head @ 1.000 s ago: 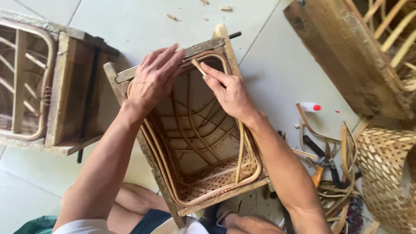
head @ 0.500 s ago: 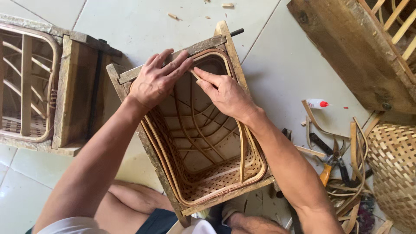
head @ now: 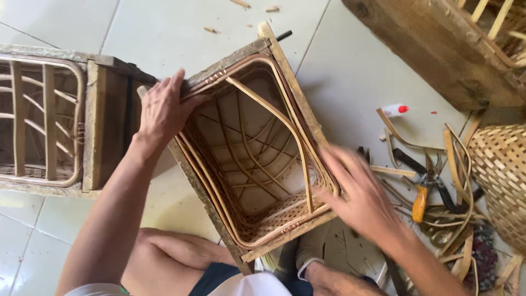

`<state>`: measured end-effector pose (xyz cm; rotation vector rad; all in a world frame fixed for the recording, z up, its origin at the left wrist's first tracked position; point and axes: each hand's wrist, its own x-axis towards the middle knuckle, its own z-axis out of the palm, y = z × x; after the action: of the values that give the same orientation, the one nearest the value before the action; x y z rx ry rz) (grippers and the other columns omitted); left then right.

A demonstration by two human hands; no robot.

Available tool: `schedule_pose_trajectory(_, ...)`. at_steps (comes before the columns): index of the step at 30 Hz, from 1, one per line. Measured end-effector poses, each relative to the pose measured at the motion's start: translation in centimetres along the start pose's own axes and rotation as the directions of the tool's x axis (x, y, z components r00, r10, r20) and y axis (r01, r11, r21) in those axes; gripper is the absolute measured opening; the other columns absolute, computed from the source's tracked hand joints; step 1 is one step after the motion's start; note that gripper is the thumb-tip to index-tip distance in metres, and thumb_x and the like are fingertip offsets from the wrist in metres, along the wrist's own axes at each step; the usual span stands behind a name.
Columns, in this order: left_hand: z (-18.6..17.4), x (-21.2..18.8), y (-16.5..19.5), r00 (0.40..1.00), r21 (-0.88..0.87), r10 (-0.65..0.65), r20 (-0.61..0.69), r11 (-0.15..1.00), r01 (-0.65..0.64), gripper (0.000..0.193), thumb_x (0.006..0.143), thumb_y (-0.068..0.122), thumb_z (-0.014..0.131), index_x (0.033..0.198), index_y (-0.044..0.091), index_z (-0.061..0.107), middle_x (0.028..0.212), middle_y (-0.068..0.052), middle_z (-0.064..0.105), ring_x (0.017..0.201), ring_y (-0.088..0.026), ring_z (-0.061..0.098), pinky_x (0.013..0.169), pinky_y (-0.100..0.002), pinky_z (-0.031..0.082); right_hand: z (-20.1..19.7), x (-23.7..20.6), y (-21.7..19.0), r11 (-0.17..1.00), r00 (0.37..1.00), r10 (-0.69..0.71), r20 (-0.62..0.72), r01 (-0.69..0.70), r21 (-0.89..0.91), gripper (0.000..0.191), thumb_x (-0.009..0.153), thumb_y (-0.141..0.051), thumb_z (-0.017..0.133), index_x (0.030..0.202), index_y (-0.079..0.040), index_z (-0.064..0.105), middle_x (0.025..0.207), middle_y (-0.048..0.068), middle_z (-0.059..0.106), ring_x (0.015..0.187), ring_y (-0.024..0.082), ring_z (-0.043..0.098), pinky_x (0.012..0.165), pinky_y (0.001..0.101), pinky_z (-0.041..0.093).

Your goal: The person assembles a rectangular woven basket using a wooden mold. They apply glue to the basket's rim, insert and secure bamboo strips with a hammer and pliers, and trim excess material with scissors.

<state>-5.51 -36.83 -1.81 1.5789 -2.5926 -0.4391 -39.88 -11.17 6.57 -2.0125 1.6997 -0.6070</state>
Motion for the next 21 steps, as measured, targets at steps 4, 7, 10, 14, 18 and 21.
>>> schedule_pose_trajectory(4, -0.1, -0.5, -0.8, 0.997, 0.045, -0.018, -0.072, 0.999, 0.021, 0.044, 0.095, 0.042, 0.075, 0.113, 0.003, 0.065, 0.103, -0.018, 0.072, 0.094, -0.035, 0.069, 0.080, -0.050, 0.054, 2.5, -11.4, 4.5, 0.901, 0.896, 0.360, 0.259, -0.263, -0.345, 0.096, 0.076, -0.043, 0.077, 0.155, 0.000, 0.043, 0.118, 0.027, 0.067, 0.102, 0.036, 0.069, 0.084, 0.0461, 0.056)
schedule_pose_trajectory(7, -0.7, -0.2, -0.3, 0.993, 0.047, -0.119, -0.001, 0.992, 0.119, 0.045, 0.094, 0.046, 0.074, 0.107, 0.004, 0.065, 0.095, -0.016, 0.073, 0.084, -0.033, 0.071, 0.083, -0.053, 0.050, 4.7, -13.2, 7.1, 0.778, 0.743, 0.618, 0.259, -0.528, -0.340, 0.058, 0.092, -0.033, 0.070, 0.144, -0.011, 0.053, 0.075, 0.020, 0.074, 0.069, 0.031, 0.075, 0.063, 0.0427, 0.059)
schedule_pose_trajectory(10, -1.7, -0.8, 0.2, 0.981, 0.057, -0.191, 0.021, 0.980, 0.189, 0.049, 0.093, 0.051, 0.073, 0.102, 0.004, 0.065, 0.091, -0.016, 0.073, 0.084, -0.036, 0.071, 0.082, -0.053, 0.051, 4.5, -11.4, 9.6, 0.844, 0.848, 0.517, 0.118, -0.482, -0.236, 0.044, 0.092, -0.028, 0.068, 0.129, -0.005, 0.062, 0.067, 0.020, 0.070, 0.053, 0.032, 0.071, 0.051, 0.0451, 0.054)
schedule_pose_trajectory(14, -2.6, -1.5, 0.9, 0.960, 0.036, -0.278, 0.005, 0.960, 0.278, 0.056, 0.093, 0.057, 0.070, 0.107, 0.003, 0.064, 0.089, -0.020, 0.074, 0.087, -0.039, 0.071, 0.079, -0.051, 0.054, 2.7, -6.9, 14.1, 0.923, 0.930, 0.349, -0.117, -0.363, -0.130, 0.034, 0.094, -0.019, 0.067, 0.123, -0.001, 0.063, 0.083, 0.025, 0.071, 0.075, 0.044, 0.070, 0.062, 0.0508, 0.054)
schedule_pose_trajectory(18, -2.8, -1.6, 1.7, 0.934, 0.073, -0.358, 0.003, 0.931, 0.357, 0.057, 0.096, 0.057, 0.065, 0.107, 0.002, 0.064, 0.092, -0.025, 0.074, 0.091, -0.044, 0.071, 0.085, -0.053, 0.053, 1.1, -2.0, 16.9, 0.896, 0.894, 0.440, -0.087, -0.443, -0.023, 0.033, 0.095, -0.016, 0.064, 0.126, -0.002, 0.062, 0.091, 0.026, 0.071, 0.082, 0.045, 0.069, 0.069, 0.0522, 0.054)
schedule_pose_trajectory(21, -3.1, -2.4, 2.5, 0.901, 0.071, -0.433, 0.031, 0.900, 0.431, 0.056, 0.096, 0.056, 0.063, 0.109, 0.002, 0.063, 0.095, -0.028, 0.073, 0.094, -0.047, 0.070, 0.088, -0.055, 0.052, 0.3, 1.5, 17.1, 0.927, 0.904, 0.355, -0.239, -0.373, -0.036, 0.029, 0.101, -0.018, 0.063, 0.126, -0.003, 0.064, 0.096, 0.027, 0.071, 0.091, 0.047, 0.068, 0.075, 0.0530, 0.053)
